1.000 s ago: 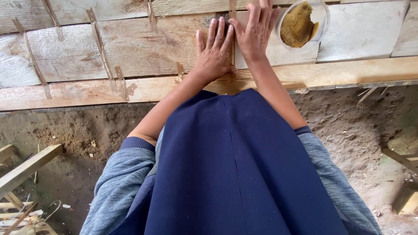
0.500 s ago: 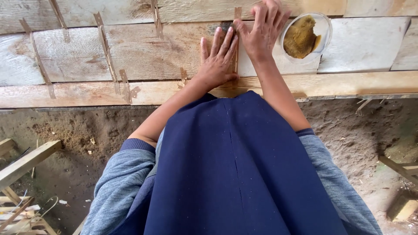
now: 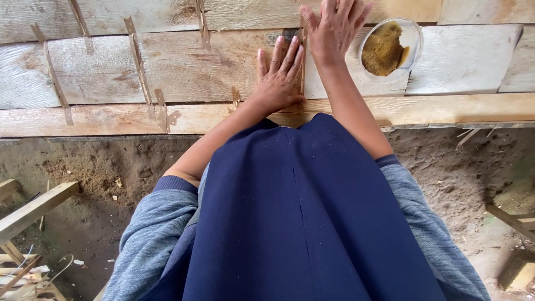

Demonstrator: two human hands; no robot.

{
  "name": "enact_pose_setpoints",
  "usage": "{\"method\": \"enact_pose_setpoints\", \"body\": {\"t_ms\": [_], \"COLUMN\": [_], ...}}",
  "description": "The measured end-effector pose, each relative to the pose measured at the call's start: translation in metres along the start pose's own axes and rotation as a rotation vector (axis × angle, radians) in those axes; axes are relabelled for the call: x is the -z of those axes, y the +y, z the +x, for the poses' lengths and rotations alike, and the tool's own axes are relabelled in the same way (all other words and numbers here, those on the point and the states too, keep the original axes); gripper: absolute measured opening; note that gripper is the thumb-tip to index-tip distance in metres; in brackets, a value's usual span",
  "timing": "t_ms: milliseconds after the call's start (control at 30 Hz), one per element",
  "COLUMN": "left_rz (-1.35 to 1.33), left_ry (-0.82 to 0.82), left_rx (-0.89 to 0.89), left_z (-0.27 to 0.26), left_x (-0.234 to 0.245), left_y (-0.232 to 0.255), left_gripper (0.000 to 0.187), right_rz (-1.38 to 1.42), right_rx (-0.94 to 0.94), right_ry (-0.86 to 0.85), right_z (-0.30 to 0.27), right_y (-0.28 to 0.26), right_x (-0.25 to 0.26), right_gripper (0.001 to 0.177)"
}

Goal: The person applies a brown paste from a plastic container onto a wooden surface using their fingers. They spread the paste into the gaps between wooden planks and smooth it with their hands. A coiled wooden strip is also handled and placed on the surface.

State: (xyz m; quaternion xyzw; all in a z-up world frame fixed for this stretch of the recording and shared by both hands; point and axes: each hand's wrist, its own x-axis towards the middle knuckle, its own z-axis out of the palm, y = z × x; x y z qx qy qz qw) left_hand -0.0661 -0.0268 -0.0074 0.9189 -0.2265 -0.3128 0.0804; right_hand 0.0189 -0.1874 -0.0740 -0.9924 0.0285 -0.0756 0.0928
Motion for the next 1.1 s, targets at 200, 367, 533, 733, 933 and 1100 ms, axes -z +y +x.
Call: {"method": "enact_pose_setpoints", "body": {"t_ms": [200,367,533,733,933,1100], "left_rz": [-0.005,-0.055,-0.071,-0.181,-0.118,-0.096], "left_ry": [0.049,0.070,0.057,0.048,0.048,0.189], "left_rx": [0.009,0.009,-0.018,-0.056,-0.010,-0.053], "left_z": [0.000,-0.004,-0.007,-0.005,-0.009,-0.009], "left_x": [-0.008,-0.003,-0.001,0.002,0.002,-0.017], "left_y": [-0.001,-0.001,-0.001,-0.004,0.006,0.003], "left_gripper": [0.136,0.144,0.142,0.081,0.085,0.087], "right_rz": [0.120,0.208,0.250,0.257,0.215,0.261], "right_rx": [0.139,0.238,0.264,0.288,0.336,0.332], "right_ry": [-0.018,0.000,-0.141,-0.323,-0.391,-0.404], "right_z": [-0.029,-0.066,-0.095,-0.117,-0.137,-0.149], "right_y": [0.005,0.010,0.024,0.026,0.034,0.034], "right_x": [0.015,0.030,0.038,0.057,0.065,0.074], "right_gripper": [0.063,0.069,0.079,0.086,0.106,0.105]}}
